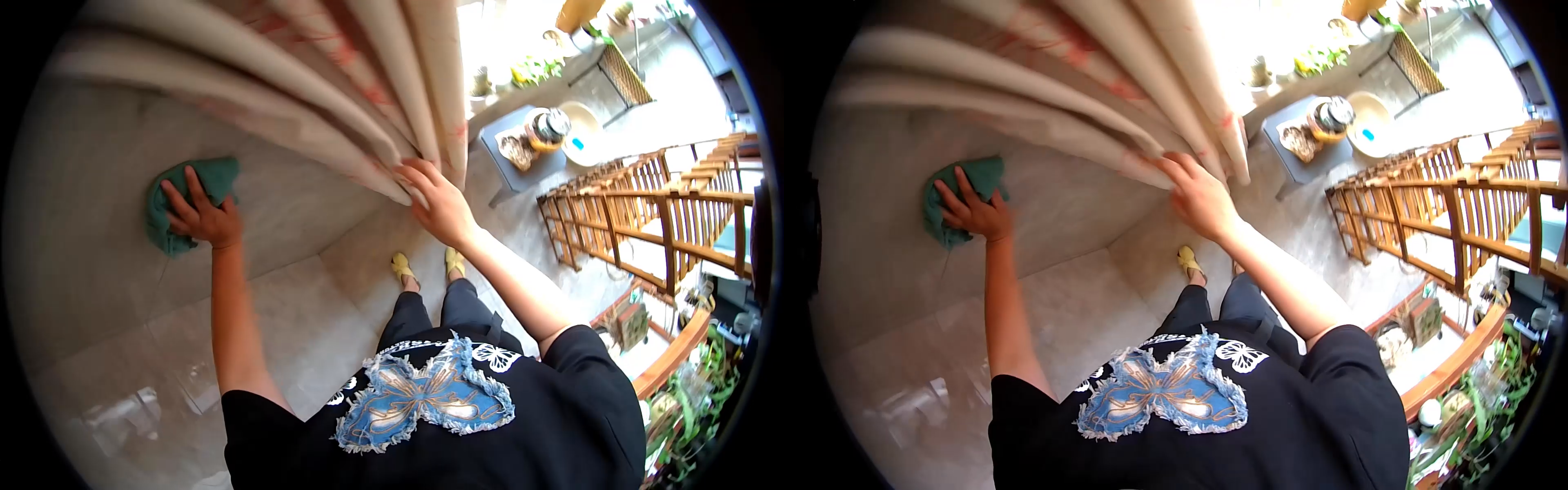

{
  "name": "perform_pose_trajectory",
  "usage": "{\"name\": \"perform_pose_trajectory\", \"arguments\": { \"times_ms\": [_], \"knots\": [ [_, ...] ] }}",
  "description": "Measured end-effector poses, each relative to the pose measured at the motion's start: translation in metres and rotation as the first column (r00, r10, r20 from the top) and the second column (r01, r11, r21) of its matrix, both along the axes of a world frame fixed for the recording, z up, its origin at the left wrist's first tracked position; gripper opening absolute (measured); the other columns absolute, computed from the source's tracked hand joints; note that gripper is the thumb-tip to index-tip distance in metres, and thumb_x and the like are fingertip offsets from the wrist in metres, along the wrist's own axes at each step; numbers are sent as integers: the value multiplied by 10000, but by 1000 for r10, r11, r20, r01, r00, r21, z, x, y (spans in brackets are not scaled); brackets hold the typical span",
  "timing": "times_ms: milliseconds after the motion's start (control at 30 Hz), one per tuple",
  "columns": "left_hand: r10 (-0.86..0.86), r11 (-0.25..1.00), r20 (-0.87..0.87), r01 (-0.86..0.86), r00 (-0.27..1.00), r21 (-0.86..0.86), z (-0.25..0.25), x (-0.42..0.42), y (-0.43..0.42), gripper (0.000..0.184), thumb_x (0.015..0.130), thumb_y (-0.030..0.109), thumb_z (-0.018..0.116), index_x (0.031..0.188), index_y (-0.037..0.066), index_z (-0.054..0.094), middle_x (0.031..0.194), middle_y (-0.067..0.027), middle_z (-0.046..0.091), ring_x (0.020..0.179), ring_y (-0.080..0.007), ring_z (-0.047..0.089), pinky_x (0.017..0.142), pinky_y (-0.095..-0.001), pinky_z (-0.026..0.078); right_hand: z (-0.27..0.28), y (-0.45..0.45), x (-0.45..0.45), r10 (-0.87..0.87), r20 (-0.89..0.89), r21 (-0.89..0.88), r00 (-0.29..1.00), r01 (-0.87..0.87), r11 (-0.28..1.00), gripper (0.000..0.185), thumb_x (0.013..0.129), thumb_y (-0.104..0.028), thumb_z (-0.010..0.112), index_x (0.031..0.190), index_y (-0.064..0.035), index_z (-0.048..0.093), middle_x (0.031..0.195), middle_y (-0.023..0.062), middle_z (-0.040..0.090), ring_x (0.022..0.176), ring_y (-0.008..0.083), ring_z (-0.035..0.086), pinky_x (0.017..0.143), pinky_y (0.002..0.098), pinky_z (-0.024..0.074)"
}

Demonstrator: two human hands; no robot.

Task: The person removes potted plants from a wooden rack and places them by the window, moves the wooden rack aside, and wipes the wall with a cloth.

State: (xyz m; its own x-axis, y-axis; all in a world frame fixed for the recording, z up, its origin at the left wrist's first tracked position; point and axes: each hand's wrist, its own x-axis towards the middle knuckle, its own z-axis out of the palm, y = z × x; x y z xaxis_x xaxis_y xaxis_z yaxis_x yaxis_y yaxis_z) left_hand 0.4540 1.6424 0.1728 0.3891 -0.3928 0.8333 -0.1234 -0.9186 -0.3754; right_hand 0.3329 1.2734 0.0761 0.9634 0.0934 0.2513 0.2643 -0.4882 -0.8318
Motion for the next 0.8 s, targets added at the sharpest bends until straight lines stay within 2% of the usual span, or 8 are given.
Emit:
{"name": "perform_pose_trajectory", "arguments": {
  "times_ms": [133,333,433,533,567,700,767,800],
  "knots": [
    [50,983,-151,-21,987,184,1,10,-49,518,946,401,653,1415,187,597,1576,-105,401,1286,-406,439,1087,-503,320,-127,-50,-102,-302,-319,-70,898,295,953,480,826,49,563,1276,-113,598,1194,119,613,908,272,667,837,360,543],
    [83,930,-431,86,898,357,-45,47,-99,584,835,337,756,1359,134,596,1464,-144,510,1163,-315,542,1062,-441,386,-179,-77,-214,-468,-529,-234,708,408,882,453,817,0,571,1253,-112,628,1175,119,673,869,252,672,839,355,539],
    [-336,929,-609,359,718,-90,-65,55,-124,556,953,163,634,1468,50,454,1527,-195,401,1381,-404,412,1126,-445,386,-195,-90,-257,-584,-564,-321,584,497,806,480,793,1,574,1257,-105,631,1148,127,690,851,219,681,827,334,542],
    [-368,899,-682,429,632,-88,-87,63,-108,569,977,135,592,1509,76,400,1554,-187,370,1419,-386,373,1154,-428,369,-202,-102,-304,-589,-690,-281,421,595,753,431,822,-42,574,1243,-106,640,1096,126,711,956,262,695,873,373,546],
    [-319,879,-653,473,687,68,-94,64,-94,573,1005,133,539,1547,130,355,1575,-153,362,1447,-336,357,1177,-403,335,-212,-103,-323,-592,-722,-245,358,668,703,428,826,-43,572,1244,-101,645,1069,128,718,912,247,701,845,365,552],
    [-457,733,-707,679,539,44,-73,47,-61,646,884,35,636,1500,95,450,1505,-150,469,1351,-327,479,1163,-374,349,-241,-84,-403,-627,-745,-273,225,756,595,444,843,-20,560,1277,-91,625,1064,123,701,808,194,705,705,329,562],
    [-186,737,-624,528,759,422,-66,28,-23,535,972,27,534,1498,82,451,1492,-89,508,1381,-274,465,1168,-346,340,-243,-60,-423,-665,-721,-309,195,769,560,478,845,-1,558,1311,-101,598,1117,114,674,792,175,705,632,310,561],
    [-180,741,-609,514,773,432,-60,21,0,535,972,27,534,1498,82,451,1492,-89,508,1381,-274,465,1168,-346,340,-243,-44,-429,-664,-717,-294,214,771,565,478,845,-1,558,1311,-101,598,1117,114,674,792,175,705,632,310,561]
  ]
}}
